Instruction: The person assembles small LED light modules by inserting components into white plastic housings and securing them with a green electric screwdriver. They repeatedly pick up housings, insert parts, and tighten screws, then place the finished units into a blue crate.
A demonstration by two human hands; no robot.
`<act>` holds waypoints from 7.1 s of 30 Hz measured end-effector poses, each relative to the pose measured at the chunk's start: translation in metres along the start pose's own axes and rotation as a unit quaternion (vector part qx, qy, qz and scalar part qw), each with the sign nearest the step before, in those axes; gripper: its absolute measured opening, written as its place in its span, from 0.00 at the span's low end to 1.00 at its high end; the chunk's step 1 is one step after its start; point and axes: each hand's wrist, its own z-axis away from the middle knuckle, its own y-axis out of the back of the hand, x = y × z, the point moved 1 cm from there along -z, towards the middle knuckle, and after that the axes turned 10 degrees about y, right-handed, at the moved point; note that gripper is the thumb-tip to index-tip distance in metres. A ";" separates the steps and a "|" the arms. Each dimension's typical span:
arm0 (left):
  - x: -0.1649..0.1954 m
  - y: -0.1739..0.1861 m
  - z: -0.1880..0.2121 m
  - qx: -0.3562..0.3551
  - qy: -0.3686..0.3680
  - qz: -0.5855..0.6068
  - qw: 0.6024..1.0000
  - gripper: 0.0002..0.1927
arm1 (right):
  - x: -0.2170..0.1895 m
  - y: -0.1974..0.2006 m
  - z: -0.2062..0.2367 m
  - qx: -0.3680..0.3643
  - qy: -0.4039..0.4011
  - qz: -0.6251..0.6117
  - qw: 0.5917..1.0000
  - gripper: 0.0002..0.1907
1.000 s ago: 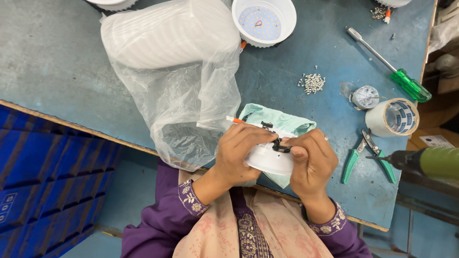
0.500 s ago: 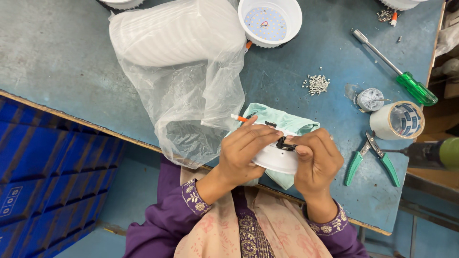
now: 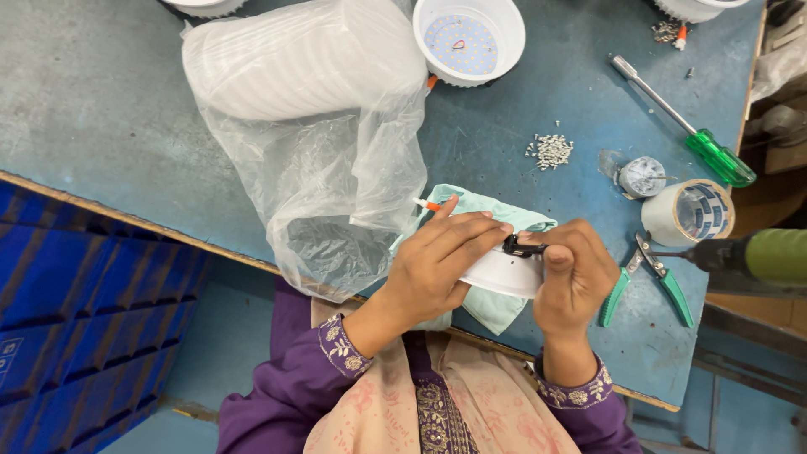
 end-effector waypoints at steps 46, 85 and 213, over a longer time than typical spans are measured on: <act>-0.036 0.009 0.021 0.027 0.006 0.073 0.997 0.24 | -0.020 -0.023 -0.028 -0.100 -0.030 0.040 0.994 0.20; -0.061 -0.012 -0.051 -0.007 0.229 0.074 0.971 0.28 | 0.039 0.000 -0.021 0.052 0.016 0.109 0.993 0.13; -0.055 -0.033 0.073 0.114 0.152 0.079 0.979 0.31 | 0.082 0.004 0.040 0.177 -0.070 -0.298 0.935 0.19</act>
